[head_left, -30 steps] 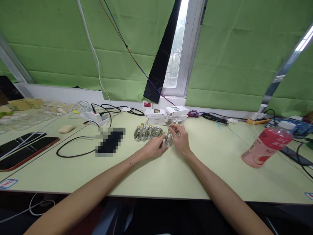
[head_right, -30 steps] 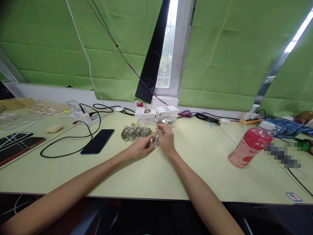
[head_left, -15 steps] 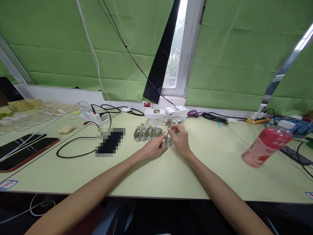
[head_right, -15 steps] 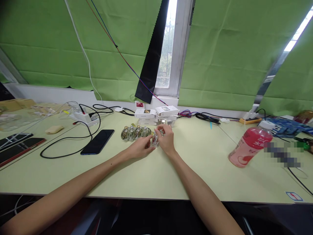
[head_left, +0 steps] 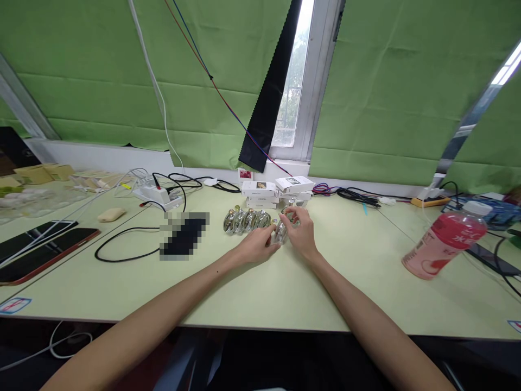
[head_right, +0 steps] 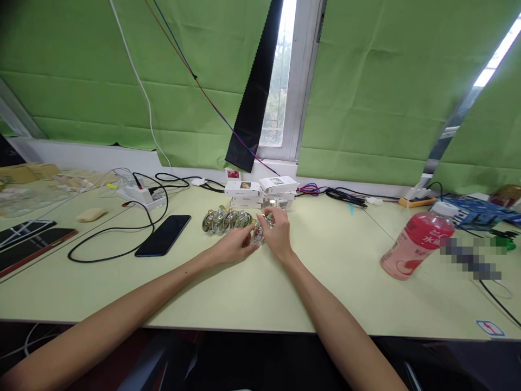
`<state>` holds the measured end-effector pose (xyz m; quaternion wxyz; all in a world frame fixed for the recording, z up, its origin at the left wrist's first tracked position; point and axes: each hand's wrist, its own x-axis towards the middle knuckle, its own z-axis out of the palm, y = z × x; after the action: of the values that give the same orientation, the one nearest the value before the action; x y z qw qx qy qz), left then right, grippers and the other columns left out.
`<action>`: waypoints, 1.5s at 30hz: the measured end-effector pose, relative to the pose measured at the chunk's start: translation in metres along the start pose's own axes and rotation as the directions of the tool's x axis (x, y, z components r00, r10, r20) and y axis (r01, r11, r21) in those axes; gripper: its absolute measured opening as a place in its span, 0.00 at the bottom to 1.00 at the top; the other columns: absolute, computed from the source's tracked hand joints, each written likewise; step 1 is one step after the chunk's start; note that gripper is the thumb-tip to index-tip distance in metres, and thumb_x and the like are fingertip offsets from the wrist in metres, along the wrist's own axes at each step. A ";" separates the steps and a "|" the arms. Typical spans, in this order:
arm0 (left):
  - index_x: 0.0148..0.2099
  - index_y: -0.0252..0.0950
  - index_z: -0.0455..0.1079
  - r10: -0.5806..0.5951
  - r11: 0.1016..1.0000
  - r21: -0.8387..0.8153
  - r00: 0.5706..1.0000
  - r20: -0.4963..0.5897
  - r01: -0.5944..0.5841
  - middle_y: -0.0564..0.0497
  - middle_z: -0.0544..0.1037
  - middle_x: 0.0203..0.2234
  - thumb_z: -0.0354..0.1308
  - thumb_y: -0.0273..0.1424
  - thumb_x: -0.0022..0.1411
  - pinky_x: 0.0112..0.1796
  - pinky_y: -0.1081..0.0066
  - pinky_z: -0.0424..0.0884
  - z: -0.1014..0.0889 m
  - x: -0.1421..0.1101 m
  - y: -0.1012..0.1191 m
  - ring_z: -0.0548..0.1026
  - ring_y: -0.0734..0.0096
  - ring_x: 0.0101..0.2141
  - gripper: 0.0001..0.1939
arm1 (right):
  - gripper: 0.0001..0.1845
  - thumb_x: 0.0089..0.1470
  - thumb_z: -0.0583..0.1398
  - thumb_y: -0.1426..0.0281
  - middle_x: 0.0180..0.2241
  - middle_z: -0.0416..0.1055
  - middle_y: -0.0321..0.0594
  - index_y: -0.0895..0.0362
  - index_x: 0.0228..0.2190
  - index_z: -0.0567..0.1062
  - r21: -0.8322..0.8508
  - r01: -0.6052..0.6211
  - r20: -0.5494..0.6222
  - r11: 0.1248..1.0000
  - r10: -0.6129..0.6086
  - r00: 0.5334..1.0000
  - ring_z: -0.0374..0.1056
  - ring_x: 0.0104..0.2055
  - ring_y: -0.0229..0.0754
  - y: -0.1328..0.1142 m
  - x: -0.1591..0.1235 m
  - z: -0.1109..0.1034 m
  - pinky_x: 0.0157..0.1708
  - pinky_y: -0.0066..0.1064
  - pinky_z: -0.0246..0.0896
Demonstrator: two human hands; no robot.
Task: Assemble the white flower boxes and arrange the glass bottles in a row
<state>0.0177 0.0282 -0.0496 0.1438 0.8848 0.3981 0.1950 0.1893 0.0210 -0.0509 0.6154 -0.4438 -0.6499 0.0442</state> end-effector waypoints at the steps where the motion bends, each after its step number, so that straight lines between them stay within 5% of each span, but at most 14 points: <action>1: 0.41 0.40 0.63 0.003 1.000 0.004 1.000 -0.003 -0.003 0.53 0.74 0.25 0.56 0.38 0.62 0.27 0.69 0.58 0.000 0.000 -0.001 0.72 0.65 0.26 0.09 | 0.06 0.60 0.60 0.64 0.38 0.75 0.42 0.53 0.37 0.74 0.000 0.004 -0.007 1.000 -0.004 1.000 0.64 0.37 0.44 0.000 0.000 0.000 0.37 0.36 0.64; 12: 0.40 0.40 0.60 0.016 1.000 0.004 1.000 -0.004 -0.016 0.53 0.73 0.25 0.55 0.40 0.63 0.26 0.69 0.56 0.001 -0.001 -0.001 0.70 0.66 0.25 0.10 | 0.11 0.63 0.56 0.65 0.38 0.75 0.43 0.53 0.41 0.77 0.096 -0.028 0.035 0.995 0.025 0.999 0.70 0.40 0.45 0.002 0.000 0.001 0.41 0.38 0.68; 35: 0.41 0.40 0.61 0.014 1.000 0.015 1.000 0.009 -0.015 0.54 0.73 0.25 0.55 0.39 0.63 0.26 0.70 0.56 0.000 0.000 -0.001 0.69 0.66 0.26 0.10 | 0.04 0.59 0.61 0.67 0.33 0.75 0.38 0.53 0.32 0.74 0.047 -0.049 0.010 0.998 0.049 0.999 0.64 0.35 0.43 -0.001 0.001 0.000 0.37 0.35 0.62; 45: 0.40 0.40 0.60 0.019 1.000 0.017 1.000 0.005 -0.019 0.53 0.74 0.26 0.55 0.39 0.63 0.27 0.70 0.57 0.001 0.001 -0.001 0.70 0.66 0.26 0.10 | 0.10 0.62 0.57 0.65 0.40 0.76 0.43 0.54 0.41 0.76 0.066 -0.018 0.008 0.998 0.018 1.000 0.68 0.38 0.44 0.000 -0.001 0.002 0.38 0.38 0.66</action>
<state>0.0176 0.0296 -0.0507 0.1356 0.8902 0.3909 0.1908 0.1877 0.0213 -0.0522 0.6270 -0.4288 -0.6462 0.0729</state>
